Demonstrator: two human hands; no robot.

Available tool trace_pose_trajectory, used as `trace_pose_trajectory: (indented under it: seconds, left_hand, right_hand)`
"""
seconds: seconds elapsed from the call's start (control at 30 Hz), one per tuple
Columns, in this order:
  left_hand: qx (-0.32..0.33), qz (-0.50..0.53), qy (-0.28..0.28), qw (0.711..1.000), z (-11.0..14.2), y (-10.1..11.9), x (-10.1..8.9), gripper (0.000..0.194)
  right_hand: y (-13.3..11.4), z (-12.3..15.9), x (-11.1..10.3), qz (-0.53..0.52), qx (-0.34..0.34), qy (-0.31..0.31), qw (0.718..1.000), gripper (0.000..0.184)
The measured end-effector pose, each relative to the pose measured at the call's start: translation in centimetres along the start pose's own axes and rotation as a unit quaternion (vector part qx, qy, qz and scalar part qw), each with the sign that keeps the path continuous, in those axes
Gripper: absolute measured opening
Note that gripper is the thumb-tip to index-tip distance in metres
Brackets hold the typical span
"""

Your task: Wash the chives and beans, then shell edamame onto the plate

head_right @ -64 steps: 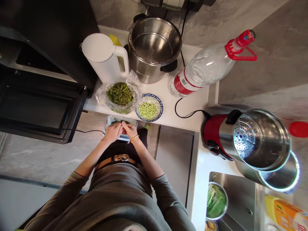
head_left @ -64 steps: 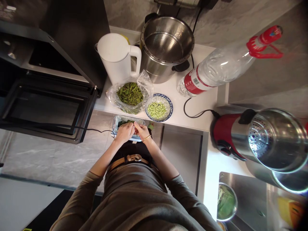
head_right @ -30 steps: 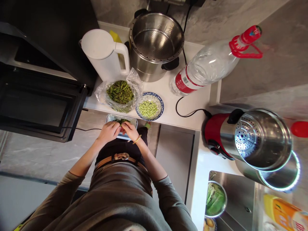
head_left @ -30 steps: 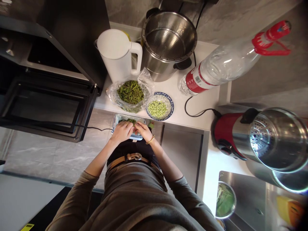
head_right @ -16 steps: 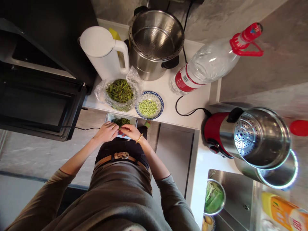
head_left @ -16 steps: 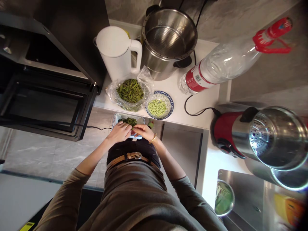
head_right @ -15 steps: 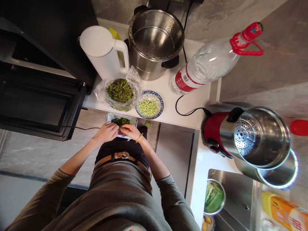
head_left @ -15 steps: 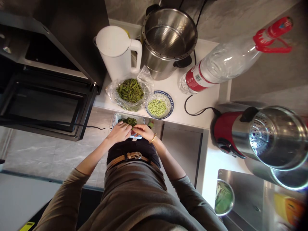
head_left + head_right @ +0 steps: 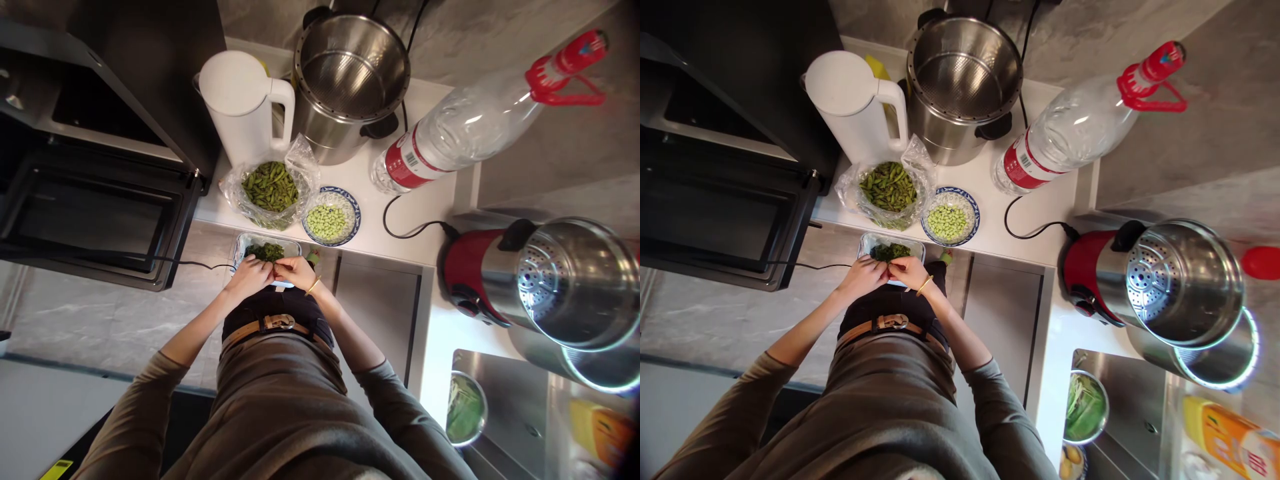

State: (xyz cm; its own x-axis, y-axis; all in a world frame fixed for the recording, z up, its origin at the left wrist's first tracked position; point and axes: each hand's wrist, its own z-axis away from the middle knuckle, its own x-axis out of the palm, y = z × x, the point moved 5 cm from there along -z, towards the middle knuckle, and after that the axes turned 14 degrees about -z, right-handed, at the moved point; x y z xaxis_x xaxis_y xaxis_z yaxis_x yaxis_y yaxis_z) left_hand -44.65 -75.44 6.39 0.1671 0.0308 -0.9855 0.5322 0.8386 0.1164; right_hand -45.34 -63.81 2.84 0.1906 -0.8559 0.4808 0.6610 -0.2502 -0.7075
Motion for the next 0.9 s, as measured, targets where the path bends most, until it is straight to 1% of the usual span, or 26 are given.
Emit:
trace_pose_trajectory:
  seconds: [0.1,0.23,0.33,0.43,0.5,0.63,0.77,0.83,0.9]
  left_hand:
    - [-0.018,0.017,0.007,1.000,0.0,-0.2,-0.2,0.018]
    - [-0.052,0.047,-0.006,0.998,-0.1,-0.7,-0.2,0.019]
    - [-0.098,0.119,-0.014,0.988,-0.1,-1.5,0.0,0.020]
    - [-0.131,0.209,-0.013,0.969,-0.1,-2.1,0.1,0.020]
    - [-0.144,0.229,-0.002,0.963,-0.1,-2.5,0.1,0.021]
    - [-0.147,0.197,0.015,0.969,-0.2,-2.8,-0.1,0.026]
    - [-0.127,0.163,0.034,0.978,-0.2,-2.8,0.2,0.014]
    - [-0.122,0.143,0.052,0.981,-0.2,-2.7,0.4,0.018]
    - [-0.122,0.125,0.074,0.982,-0.2,-2.5,0.5,0.018]
  right_hand:
    - [-0.4,0.2,0.0,-0.002,-0.020,0.012,1.000,0.026]
    - [-0.7,0.2,0.2,-0.008,-0.026,0.015,1.000,0.026]
    - [-0.6,0.1,0.2,-0.050,-0.011,0.012,0.999,0.027]
    - [-0.5,0.0,0.2,-0.099,0.015,-0.012,0.995,0.033]
    - [-0.3,-0.2,0.0,-0.123,0.026,-0.019,0.992,0.036]
    - [0.0,-0.9,-1.1,-0.138,0.031,0.006,0.990,0.038]
    - [0.4,-1.4,-2.0,-0.129,0.034,0.039,0.990,0.037]
    - [0.6,-1.6,-2.3,-0.127,0.040,0.048,0.990,0.036]
    - [0.8,-1.7,-2.3,-0.127,0.047,0.049,0.990,0.036]
